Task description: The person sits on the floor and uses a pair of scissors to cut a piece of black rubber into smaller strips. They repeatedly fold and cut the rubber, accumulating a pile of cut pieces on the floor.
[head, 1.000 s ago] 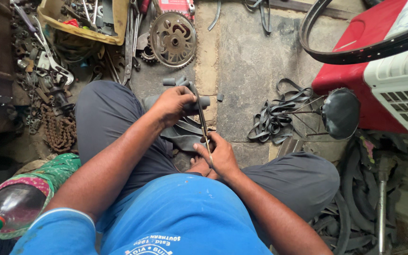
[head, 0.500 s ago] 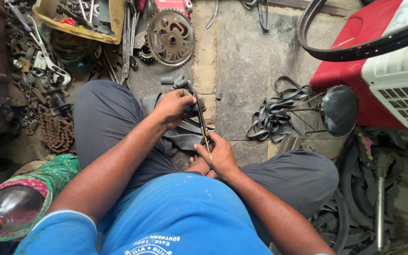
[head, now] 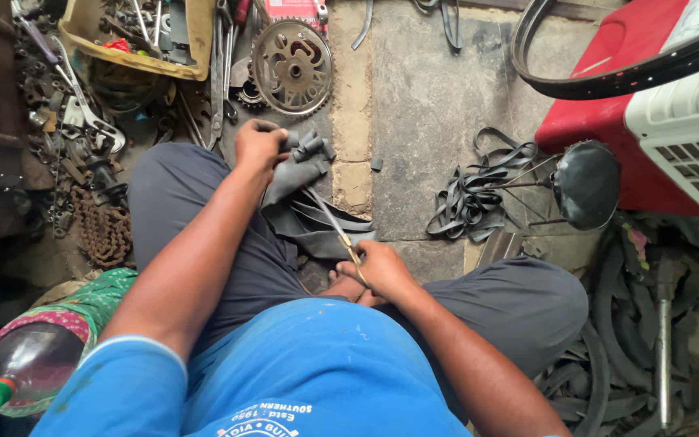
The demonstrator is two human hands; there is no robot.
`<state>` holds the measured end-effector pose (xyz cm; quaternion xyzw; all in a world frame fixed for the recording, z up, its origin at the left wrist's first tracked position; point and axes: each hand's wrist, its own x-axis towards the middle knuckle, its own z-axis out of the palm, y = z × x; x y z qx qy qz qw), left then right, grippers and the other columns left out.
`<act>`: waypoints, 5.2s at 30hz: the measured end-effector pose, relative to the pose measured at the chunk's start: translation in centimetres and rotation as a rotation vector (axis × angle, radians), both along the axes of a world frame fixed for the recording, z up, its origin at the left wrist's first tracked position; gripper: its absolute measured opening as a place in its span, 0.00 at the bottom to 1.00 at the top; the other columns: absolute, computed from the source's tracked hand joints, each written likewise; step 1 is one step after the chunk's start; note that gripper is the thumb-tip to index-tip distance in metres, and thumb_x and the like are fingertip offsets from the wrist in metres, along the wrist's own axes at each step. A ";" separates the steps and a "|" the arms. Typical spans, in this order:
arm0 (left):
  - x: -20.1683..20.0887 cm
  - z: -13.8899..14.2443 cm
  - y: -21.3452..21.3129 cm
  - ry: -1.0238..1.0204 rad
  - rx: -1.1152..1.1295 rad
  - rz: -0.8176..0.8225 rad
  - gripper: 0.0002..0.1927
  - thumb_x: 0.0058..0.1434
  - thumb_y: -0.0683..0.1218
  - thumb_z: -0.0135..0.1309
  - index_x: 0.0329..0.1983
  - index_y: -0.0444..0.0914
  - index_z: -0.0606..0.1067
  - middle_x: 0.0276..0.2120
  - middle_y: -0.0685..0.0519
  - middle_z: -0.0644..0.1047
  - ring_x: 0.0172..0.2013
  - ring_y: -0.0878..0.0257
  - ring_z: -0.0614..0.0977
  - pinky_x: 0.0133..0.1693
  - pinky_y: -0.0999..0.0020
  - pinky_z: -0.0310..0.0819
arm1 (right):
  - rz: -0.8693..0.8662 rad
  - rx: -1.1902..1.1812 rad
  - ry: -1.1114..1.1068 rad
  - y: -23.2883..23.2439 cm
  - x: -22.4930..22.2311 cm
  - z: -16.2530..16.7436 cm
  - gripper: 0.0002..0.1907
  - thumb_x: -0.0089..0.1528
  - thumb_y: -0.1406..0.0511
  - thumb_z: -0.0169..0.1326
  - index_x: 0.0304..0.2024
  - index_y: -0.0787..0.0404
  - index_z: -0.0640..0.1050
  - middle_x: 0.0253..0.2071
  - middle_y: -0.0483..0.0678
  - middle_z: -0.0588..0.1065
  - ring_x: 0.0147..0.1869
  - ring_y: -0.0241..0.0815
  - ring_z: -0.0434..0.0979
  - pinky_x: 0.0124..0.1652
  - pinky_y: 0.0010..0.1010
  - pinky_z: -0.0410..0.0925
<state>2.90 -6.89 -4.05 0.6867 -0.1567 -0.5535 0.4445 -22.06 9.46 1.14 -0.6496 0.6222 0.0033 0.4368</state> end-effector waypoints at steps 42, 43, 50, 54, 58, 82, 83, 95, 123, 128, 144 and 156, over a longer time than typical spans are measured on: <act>-7.2 -4.6 8.2 -1.141 -0.518 -1.767 0.12 0.64 0.46 0.45 0.47 0.43 0.75 0.32 0.44 0.83 0.34 0.47 0.86 0.31 0.50 0.79 | -0.347 -0.109 0.378 1.4 -4.0 4.1 0.23 0.53 0.52 0.67 0.39 0.63 0.78 0.35 0.64 0.79 0.43 0.68 0.78 0.41 0.55 0.70; -7.5 -4.8 8.3 -1.145 -0.534 -1.743 0.10 0.65 0.46 0.45 0.44 0.43 0.77 0.33 0.44 0.83 0.34 0.47 0.86 0.32 0.50 0.79 | -0.372 -0.093 0.383 2.2 -3.9 4.3 0.23 0.53 0.52 0.66 0.39 0.63 0.78 0.35 0.64 0.79 0.43 0.68 0.78 0.41 0.55 0.70; -8.7 -4.6 7.5 -1.124 -0.419 -1.709 0.10 0.57 0.47 0.53 0.34 0.41 0.83 0.36 0.42 0.82 0.39 0.46 0.86 0.38 0.51 0.81 | -0.403 -0.175 0.387 6.7 -2.3 4.8 0.22 0.54 0.52 0.65 0.36 0.63 0.78 0.34 0.64 0.79 0.42 0.68 0.79 0.41 0.56 0.70; -9.4 -3.0 6.8 -0.804 -0.336 -1.447 0.16 0.54 0.51 0.58 0.38 0.34 0.82 0.37 0.33 0.81 0.43 0.41 0.84 0.45 0.49 0.78 | -0.390 -0.218 0.449 7.7 -2.2 5.7 0.24 0.52 0.52 0.67 0.37 0.63 0.77 0.34 0.64 0.78 0.43 0.69 0.78 0.41 0.56 0.70; -8.8 -2.2 8.7 -0.699 -0.371 -1.517 0.19 0.53 0.52 0.58 0.42 0.33 0.81 0.39 0.34 0.81 0.44 0.41 0.83 0.48 0.50 0.78 | -0.368 -0.295 0.486 7.6 -0.7 7.9 0.24 0.54 0.51 0.67 0.38 0.64 0.77 0.35 0.65 0.78 0.43 0.68 0.78 0.41 0.55 0.70; -9.8 -4.4 1.9 -0.765 -0.577 -1.039 0.13 0.55 0.45 0.60 0.43 0.38 0.82 0.40 0.39 0.80 0.46 0.42 0.81 0.50 0.51 0.74 | -0.235 -0.044 0.633 0.2 -6.4 3.3 0.21 0.56 0.55 0.64 0.44 0.60 0.79 0.44 0.63 0.79 0.50 0.64 0.79 0.48 0.52 0.72; -11.1 -5.0 1.2 -0.787 -0.580 -1.023 0.14 0.54 0.44 0.61 0.45 0.38 0.81 0.41 0.38 0.79 0.47 0.41 0.80 0.51 0.50 0.74 | -0.223 -0.030 0.622 -0.3 -6.8 2.7 0.22 0.56 0.54 0.64 0.44 0.61 0.79 0.44 0.63 0.79 0.51 0.65 0.79 0.49 0.52 0.72; -17.8 -9.7 -4.5 -0.467 -0.183 -0.848 0.16 0.54 0.44 0.69 0.41 0.31 0.76 0.35 0.43 0.81 0.37 0.50 0.85 0.42 0.58 0.80 | -0.297 0.120 0.499 -4.5 -11.9 -0.4 0.26 0.53 0.52 0.67 0.45 0.61 0.77 0.41 0.63 0.79 0.49 0.65 0.79 0.47 0.53 0.71; 1.9 -8.7 -5.5 -1.029 0.124 -0.810 0.22 0.51 0.54 0.69 0.41 0.34 0.83 0.44 0.36 0.81 0.47 0.42 0.82 0.47 0.53 0.77 | -0.149 0.086 0.508 -6.6 -6.8 -0.2 0.27 0.54 0.50 0.66 0.46 0.62 0.79 0.45 0.63 0.79 0.52 0.64 0.79 0.50 0.51 0.71; 1.3 -8.2 -6.7 -0.996 0.353 -0.734 0.28 0.48 0.59 0.72 0.43 0.35 0.82 0.46 0.39 0.81 0.48 0.46 0.83 0.49 0.55 0.78 | -0.120 0.060 0.515 -7.1 -5.4 0.5 0.27 0.54 0.51 0.67 0.46 0.62 0.79 0.43 0.63 0.80 0.51 0.64 0.79 0.49 0.52 0.71; 1.2 -8.2 -5.5 -1.148 -0.080 -0.662 0.12 0.56 0.46 0.54 0.40 0.34 0.78 0.41 0.37 0.79 0.44 0.39 0.82 0.44 0.46 0.79 | -0.075 0.028 0.549 -9.5 -2.5 -1.2 0.26 0.54 0.50 0.67 0.47 0.57 0.77 0.46 0.57 0.80 0.54 0.58 0.80 0.51 0.47 0.72; 0.7 -4.5 -7.2 -0.851 -0.101 -0.659 0.20 0.48 0.41 0.65 0.44 0.32 0.76 0.40 0.35 0.80 0.43 0.38 0.81 0.43 0.46 0.77 | -0.098 0.005 0.551 -8.4 -3.2 -1.5 0.27 0.52 0.51 0.68 0.47 0.58 0.78 0.46 0.59 0.79 0.54 0.59 0.79 0.52 0.47 0.72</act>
